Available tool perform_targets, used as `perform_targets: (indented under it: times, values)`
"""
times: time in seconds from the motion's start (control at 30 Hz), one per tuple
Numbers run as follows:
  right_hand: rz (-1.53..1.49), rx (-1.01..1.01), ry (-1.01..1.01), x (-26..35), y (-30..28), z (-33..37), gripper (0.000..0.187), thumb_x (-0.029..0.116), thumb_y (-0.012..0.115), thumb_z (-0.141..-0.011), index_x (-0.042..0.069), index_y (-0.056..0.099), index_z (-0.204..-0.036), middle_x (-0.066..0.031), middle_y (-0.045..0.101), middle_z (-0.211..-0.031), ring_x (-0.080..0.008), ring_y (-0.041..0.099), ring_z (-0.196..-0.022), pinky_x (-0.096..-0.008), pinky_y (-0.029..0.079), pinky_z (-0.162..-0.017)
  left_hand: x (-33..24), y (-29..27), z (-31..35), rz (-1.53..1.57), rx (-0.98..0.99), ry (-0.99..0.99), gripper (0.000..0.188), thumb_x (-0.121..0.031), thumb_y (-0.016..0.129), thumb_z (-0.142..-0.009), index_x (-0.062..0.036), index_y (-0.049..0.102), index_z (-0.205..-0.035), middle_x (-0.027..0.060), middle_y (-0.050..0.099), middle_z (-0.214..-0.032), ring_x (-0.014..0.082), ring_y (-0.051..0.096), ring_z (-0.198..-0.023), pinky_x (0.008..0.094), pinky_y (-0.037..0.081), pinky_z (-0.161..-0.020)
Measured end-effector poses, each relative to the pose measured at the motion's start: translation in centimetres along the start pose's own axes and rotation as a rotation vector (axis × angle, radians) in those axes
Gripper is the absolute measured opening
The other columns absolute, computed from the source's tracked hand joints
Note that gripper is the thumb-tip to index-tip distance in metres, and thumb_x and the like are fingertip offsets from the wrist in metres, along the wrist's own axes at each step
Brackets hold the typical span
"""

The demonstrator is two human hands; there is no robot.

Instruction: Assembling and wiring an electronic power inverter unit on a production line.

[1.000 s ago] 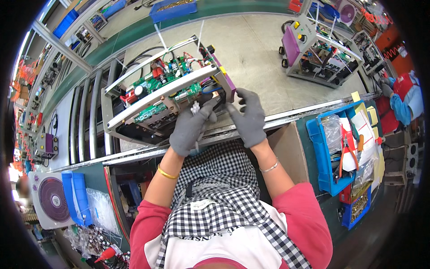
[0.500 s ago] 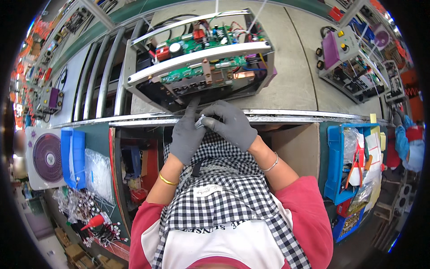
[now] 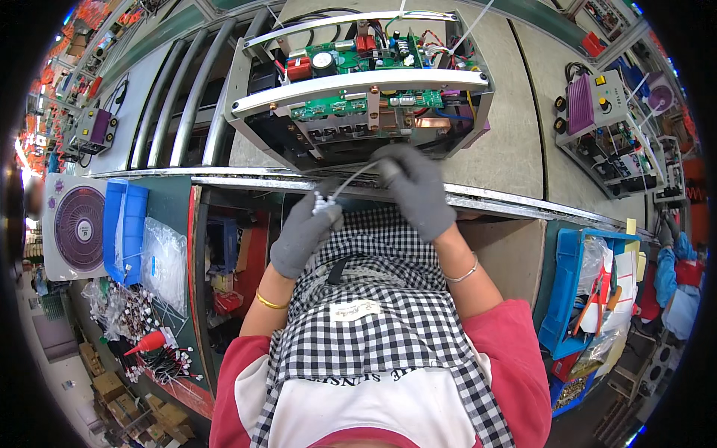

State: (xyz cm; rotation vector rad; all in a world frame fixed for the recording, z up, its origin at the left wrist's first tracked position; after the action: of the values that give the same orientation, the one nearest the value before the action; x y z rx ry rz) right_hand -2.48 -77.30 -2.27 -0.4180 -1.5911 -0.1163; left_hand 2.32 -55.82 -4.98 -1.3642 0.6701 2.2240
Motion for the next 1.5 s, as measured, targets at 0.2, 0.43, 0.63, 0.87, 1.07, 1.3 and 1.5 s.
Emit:
perform_targets:
  times: [0.2,0.43,0.63,0.87,1.07,1.3,1.5]
  values:
    - [-0.012,-0.281,-0.132,0.3,-2.7,-0.2,0.017,0.01,0.066,-0.098,0.0,0.07,-0.111,-0.0068,0.07,-0.085,-0.0115,0.062,-0.074,-0.0276,0.051,-0.068,-0.9,-1.5,-1.6,-0.914,-0.539,0.424,0.058,-0.03,0.064,-0.098,0.0036,0.048,-0.142,0.0254,0.071,-0.091,0.0359,0.072,-0.081,0.0466,0.055,-0.073]
    - [0.225,-0.231,-0.222,0.3,0.9,-0.7,0.018,0.013,0.067,-0.096,0.002,0.072,-0.109,-0.0128,0.073,-0.088,-0.0187,0.066,-0.071,-0.0311,0.052,-0.067,1.3,-2.6,-5.7,-0.98,-0.591,0.217,0.054,-0.04,0.06,-0.099,0.004,0.052,-0.13,0.0318,0.069,-0.101,0.0492,0.067,-0.096,0.0541,0.054,-0.087]
    - [0.321,-0.115,-0.22,0.3,3.0,-1.9,0.019,0.015,0.069,-0.094,0.004,0.071,-0.11,-0.0146,0.074,-0.094,-0.0278,0.071,-0.074,-0.0363,0.055,-0.066,2.4,-3.0,-7.7,-0.498,-0.625,0.415,0.051,-0.029,0.063,-0.094,0.0049,0.054,-0.131,0.034,0.067,-0.108,0.0524,0.064,-0.102,0.0548,0.051,-0.088]
    - [0.388,-0.157,-0.506,0.8,4.3,-2.4,0.018,0.013,0.069,-0.093,0.007,0.071,-0.109,-0.0147,0.074,-0.096,-0.0335,0.073,-0.082,-0.0413,0.058,-0.07,2.9,-3.1,-8.3,-0.471,-0.614,0.447,0.047,-0.024,0.065,-0.092,0.0044,0.055,-0.128,0.0341,0.067,-0.109,0.0526,0.063,-0.102,0.0534,0.051,-0.086]
    - [0.42,-0.156,-0.556,0.3,4.6,-2.5,0.018,0.013,0.068,-0.093,0.007,0.07,-0.11,-0.0137,0.074,-0.098,-0.0333,0.073,-0.083,-0.0414,0.058,-0.07,1.1,-3.0,-7.9,-0.787,-0.57,0.454,0.046,-0.027,0.063,-0.092,0.0027,0.057,-0.126,0.033,0.068,-0.111,0.0496,0.066,-0.105,0.0536,0.053,-0.089]
    - [0.406,-0.179,-0.528,-0.6,5.6,-2.5,0.019,0.013,0.067,-0.094,0.009,0.071,-0.113,-0.0147,0.074,-0.101,-0.0348,0.072,-0.085,-0.0425,0.058,-0.071,-1.0,-3.0,-6.6,-1.113,-0.543,0.082,0.047,-0.037,0.058,-0.096,-0.0015,0.057,-0.127,0.0305,0.071,-0.109,0.0461,0.069,-0.104,0.0531,0.055,-0.09]
    - [0.361,-0.137,-0.409,-1.6,6.1,-2.5,0.019,0.014,0.068,-0.094,0.008,0.071,-0.112,-0.0172,0.074,-0.097,-0.0374,0.071,-0.083,-0.044,0.057,-0.07,-1.8,-2.7,-6.2,-1.279,-0.493,-0.012,0.047,-0.039,0.054,-0.099,0.0003,0.058,-0.125,0.0285,0.071,-0.109,0.0439,0.07,-0.102,0.0517,0.056,-0.09]
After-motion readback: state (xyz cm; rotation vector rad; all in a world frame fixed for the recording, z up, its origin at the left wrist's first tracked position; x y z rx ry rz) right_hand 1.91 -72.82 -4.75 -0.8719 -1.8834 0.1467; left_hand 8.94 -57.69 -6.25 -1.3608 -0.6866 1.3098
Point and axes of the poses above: each hand's wrist, its own z-axis away from the middle knuckle, its own y-axis out of the palm, x = y × z, the point moved 5 cm from there along -z, towards the middle knuckle
